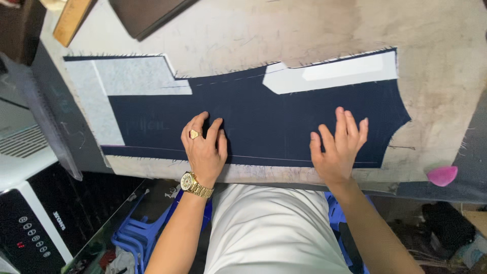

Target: The person marks lines on blue fabric with a small piece of chalk, briefly presses the material with an iron, and then uses large scissors to cut out a pattern while metal weights hold the fabric in place.

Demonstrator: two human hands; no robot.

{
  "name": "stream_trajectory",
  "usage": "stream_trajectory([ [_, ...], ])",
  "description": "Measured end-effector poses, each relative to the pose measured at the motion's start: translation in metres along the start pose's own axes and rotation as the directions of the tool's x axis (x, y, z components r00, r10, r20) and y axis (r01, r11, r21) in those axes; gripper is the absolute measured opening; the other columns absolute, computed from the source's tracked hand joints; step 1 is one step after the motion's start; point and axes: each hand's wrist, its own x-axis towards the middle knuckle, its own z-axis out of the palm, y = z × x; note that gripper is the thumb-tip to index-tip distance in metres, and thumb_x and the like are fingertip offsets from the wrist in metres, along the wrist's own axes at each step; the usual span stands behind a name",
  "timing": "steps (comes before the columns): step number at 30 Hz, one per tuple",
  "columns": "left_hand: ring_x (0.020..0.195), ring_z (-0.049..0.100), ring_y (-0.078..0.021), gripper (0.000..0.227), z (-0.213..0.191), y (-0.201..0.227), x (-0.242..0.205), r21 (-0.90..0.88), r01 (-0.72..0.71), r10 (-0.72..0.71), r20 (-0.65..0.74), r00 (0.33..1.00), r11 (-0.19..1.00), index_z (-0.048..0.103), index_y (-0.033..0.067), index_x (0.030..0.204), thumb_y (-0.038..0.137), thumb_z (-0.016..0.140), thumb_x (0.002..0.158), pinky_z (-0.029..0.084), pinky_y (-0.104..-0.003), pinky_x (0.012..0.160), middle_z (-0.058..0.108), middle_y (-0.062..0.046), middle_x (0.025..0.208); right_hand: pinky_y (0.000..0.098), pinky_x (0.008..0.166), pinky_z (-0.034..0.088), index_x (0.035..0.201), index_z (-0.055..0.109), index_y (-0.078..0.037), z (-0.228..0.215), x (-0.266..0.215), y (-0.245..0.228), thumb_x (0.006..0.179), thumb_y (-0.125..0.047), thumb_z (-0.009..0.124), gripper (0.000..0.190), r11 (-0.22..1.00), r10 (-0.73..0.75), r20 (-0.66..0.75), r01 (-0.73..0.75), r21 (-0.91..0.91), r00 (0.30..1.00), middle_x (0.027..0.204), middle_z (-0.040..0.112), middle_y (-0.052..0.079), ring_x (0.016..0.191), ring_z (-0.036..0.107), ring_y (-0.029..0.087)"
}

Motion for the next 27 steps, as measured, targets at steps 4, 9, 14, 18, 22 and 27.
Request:
stream_trajectory([
  [4, 0.116, 0.062, -0.0330, 0.023, -0.011, -0.047, -0.016, 0.036, 0.058, -0.056, -0.049, 0.997, 0.998, 0.073, 0.0132, 0.114, 0.010, 0.071, 0.091, 0.045, -0.050, 0.100, 0.064, -0.013, 0.122, 0.0735, 0.113, 0.025, 0.102, 0.077, 0.006, 0.006, -0.008, 0.005, 0.094, -0.006, 0.080, 0.015, 1.000, -0.019, -0.018, 0.019, 0.011, 1.000, 0.143, 0.063, 0.036, 0.133, 0.055, 0.052],
  [9, 0.097, 0.063, -0.0313, 0.019, -0.036, -0.089, -0.017, 0.015, 0.140, -0.138, -0.091, 0.986, 0.990, 0.075, 0.0064, 0.113, 0.006, 0.066, 0.096, 0.048, -0.048, 0.090, 0.065, -0.011, 0.111, 0.0667, 0.121, 0.024, 0.103, 0.073, 0.004, -0.003, -0.003, -0.011, 0.108, -0.011, 0.068, 0.017, 0.995, 0.062, 0.099, -0.054, -0.087, 0.993, 0.153, 0.055, 0.031, 0.141, 0.048, 0.045],
  [14, 0.106, 0.062, -0.0357, 0.018, -0.048, -0.119, -0.010, -0.050, 0.048, -0.051, -0.059, 0.997, 0.998, 0.073, 0.0063, 0.111, 0.006, 0.065, 0.094, 0.047, -0.051, 0.094, 0.061, -0.016, 0.119, 0.0720, 0.121, 0.022, 0.120, 0.066, 0.009, 0.006, 0.009, -0.059, 0.112, -0.011, 0.064, 0.022, 0.980, 0.179, 0.092, -0.169, -0.104, 0.980, 0.159, 0.043, 0.033, 0.147, 0.041, 0.050],
  [18, 0.102, 0.061, -0.0349, 0.017, -0.060, -0.147, -0.009, -0.159, -0.127, 0.126, -0.018, 0.992, 0.979, 0.072, 0.0074, 0.109, 0.007, 0.068, 0.093, 0.047, -0.051, 0.089, 0.063, -0.016, 0.116, 0.0709, 0.121, 0.013, 0.137, 0.062, 0.009, 0.035, 0.006, -0.083, 0.113, -0.024, 0.063, 0.042, 0.935, 0.339, 0.083, -0.325, -0.143, 0.937, 0.164, 0.034, 0.035, 0.152, 0.029, 0.054],
  [22, 0.097, 0.062, -0.0354, 0.015, -0.072, -0.207, -0.008, -0.148, -0.043, 0.023, -0.129, 0.991, 0.988, 0.072, 0.0074, 0.106, 0.003, 0.067, 0.093, 0.048, -0.050, 0.084, 0.063, -0.015, 0.113, 0.0738, 0.119, 0.012, 0.134, 0.064, 0.014, 0.049, 0.007, -0.092, 0.119, -0.027, 0.051, 0.045, 0.930, 0.304, 0.062, -0.282, -0.234, 0.951, 0.166, 0.032, 0.035, 0.152, 0.028, 0.055],
  [27, 0.093, 0.057, -0.0297, 0.011, -0.084, -0.278, -0.002, -0.101, 0.084, -0.101, -0.178, 0.979, 0.991, 0.074, 0.0097, 0.103, 0.008, 0.067, 0.095, 0.047, -0.049, 0.083, 0.062, -0.010, 0.110, 0.0730, 0.117, 0.015, 0.130, 0.064, 0.016, 0.052, 0.009, -0.096, 0.121, -0.026, 0.047, 0.047, 0.926, 0.296, 0.018, -0.282, -0.250, 0.955, 0.164, 0.037, 0.035, 0.150, 0.031, 0.052],
])
